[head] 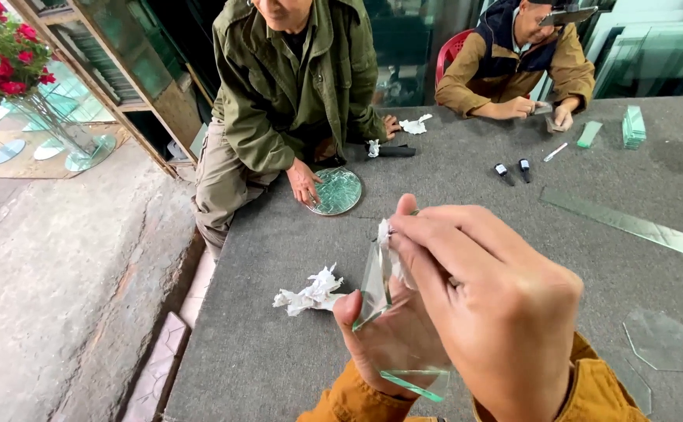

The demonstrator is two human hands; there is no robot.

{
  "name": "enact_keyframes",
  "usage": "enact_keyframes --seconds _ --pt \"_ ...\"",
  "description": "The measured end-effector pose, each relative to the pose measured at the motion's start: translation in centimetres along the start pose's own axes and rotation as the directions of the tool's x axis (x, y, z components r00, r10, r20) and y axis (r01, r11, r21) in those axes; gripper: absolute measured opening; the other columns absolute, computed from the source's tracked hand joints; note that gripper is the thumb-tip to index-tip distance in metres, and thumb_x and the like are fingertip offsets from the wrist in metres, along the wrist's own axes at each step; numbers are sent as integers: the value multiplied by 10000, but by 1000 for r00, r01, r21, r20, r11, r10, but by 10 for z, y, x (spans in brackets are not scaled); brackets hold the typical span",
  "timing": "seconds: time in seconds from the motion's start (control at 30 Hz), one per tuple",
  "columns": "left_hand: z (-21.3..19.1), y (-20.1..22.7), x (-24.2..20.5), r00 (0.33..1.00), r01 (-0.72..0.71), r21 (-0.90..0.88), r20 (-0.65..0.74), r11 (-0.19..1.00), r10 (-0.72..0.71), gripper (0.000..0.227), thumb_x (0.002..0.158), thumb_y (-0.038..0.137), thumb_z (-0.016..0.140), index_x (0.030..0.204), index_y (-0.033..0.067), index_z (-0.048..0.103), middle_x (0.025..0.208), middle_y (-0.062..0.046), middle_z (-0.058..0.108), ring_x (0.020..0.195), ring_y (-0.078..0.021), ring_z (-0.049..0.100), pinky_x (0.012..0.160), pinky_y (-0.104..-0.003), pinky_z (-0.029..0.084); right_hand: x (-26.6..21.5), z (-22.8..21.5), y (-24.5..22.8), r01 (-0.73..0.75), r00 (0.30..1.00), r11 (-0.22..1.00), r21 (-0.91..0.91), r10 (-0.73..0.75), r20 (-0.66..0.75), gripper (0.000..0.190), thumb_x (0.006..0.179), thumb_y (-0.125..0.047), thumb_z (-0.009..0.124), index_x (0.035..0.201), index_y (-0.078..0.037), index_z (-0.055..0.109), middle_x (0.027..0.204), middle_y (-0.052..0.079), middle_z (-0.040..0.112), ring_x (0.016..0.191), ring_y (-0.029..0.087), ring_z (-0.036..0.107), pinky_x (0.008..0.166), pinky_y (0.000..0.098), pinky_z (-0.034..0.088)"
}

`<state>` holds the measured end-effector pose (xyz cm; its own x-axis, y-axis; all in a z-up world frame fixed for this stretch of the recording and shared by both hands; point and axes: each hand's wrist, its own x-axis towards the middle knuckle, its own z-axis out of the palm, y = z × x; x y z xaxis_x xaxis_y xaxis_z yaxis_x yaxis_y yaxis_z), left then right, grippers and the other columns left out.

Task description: Cleaning small pieces of cut glass using a cloth in a workshop.

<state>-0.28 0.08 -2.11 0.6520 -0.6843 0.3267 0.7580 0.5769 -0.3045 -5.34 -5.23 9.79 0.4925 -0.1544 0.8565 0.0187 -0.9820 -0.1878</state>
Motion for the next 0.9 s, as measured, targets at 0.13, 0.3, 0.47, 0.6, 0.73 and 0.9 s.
enact_keyframes --seconds 0.13,0.3,0.47,0.6,0.73,0.9 --pt "-3 4 0 1000 6 -35 1 999 -6 1070 827 455 725 1785 152 357 1788 -215 320 1640 -294 311 1350 -405 237 -10 0 -5 10 999 999 -45 -9 31 49 1068 -143 810 1020 -152 815 1038 -55 772 837 113 731 642 303 513" --pt "-15 -6 2 999 -24 -21 31 999 25 952 959 464 642 1779 63 372 1674 13 535 1487 -82 499 1283 -254 311 -2 3 11 -4 1000 1000 -11 5 10 86 1062 -15 854 1017 -86 835 1025 5 790 867 155 739 669 303 514" --pt "25 -2 16 999 -17 456 44 890 -4 1016 949 622 480 1877 327 190 1673 -108 430 1507 -434 465 1213 -546 433 -28 3 -2 -36 990 999 38 30 140 38 1003 -161 823 989 -194 834 1025 -110 795 838 75 727 598 281 520" --pt "16 3 20 1000 27 606 -13 795 -24 1063 921 706 430 1901 408 147 1673 -78 396 1482 -378 479 1059 -560 554 -39 1 -7 14 981 995 101 -34 189 93 979 -193 807 994 -264 864 1065 -155 794 854 22 738 593 266 534" --pt "9 1 18 997 38 239 52 970 -51 942 1039 523 441 1930 332 198 1707 -146 405 1472 -439 480 1080 -641 560 -34 -2 -11 -10 985 991 131 -12 172 28 976 -185 841 970 -212 846 1025 -118 819 896 46 745 748 237 555" --pt "18 0 20 998 -11 342 56 940 -8 982 981 495 514 1903 337 217 1640 -131 449 1378 -379 517 1022 -550 584 -34 -5 -13 0 985 986 166 -28 168 77 1000 -148 784 989 -198 841 1034 -94 808 889 72 771 703 246 562"
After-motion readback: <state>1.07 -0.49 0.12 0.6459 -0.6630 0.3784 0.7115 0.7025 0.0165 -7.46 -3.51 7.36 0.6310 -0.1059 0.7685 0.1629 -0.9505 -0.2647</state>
